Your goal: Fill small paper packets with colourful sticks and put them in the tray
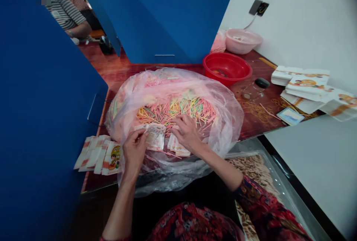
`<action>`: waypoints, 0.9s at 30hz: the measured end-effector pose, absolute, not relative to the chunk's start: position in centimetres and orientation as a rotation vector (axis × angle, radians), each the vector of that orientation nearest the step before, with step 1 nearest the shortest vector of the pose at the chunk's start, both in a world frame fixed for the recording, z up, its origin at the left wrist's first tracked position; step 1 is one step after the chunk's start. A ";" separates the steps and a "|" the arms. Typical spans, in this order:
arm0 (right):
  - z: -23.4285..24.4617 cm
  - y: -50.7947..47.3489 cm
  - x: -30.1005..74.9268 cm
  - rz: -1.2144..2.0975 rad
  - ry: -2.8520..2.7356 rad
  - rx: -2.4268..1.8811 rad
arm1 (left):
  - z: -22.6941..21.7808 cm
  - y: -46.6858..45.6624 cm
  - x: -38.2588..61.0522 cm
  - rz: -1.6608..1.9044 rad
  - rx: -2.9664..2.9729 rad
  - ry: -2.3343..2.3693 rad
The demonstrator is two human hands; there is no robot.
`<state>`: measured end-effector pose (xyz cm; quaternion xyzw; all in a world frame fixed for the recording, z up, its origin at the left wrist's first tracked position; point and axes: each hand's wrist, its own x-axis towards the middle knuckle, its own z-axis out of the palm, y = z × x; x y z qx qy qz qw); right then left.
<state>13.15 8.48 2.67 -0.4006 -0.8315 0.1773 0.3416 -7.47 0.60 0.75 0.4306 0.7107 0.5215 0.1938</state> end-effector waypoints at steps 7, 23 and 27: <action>3.4 9.6 10.6 1.002 -2.126 -0.815 | 2.3 0.7 -5.9 1.309 1.109 1.608; 2.0 15.4 24.3 0.117 -2.643 -1.510 | 1.0 1.1 -3.2 1.142 1.095 1.772; 1.5 17.4 27.8 -0.231 -2.878 -1.507 | 0.8 1.2 -3.4 1.154 1.056 1.767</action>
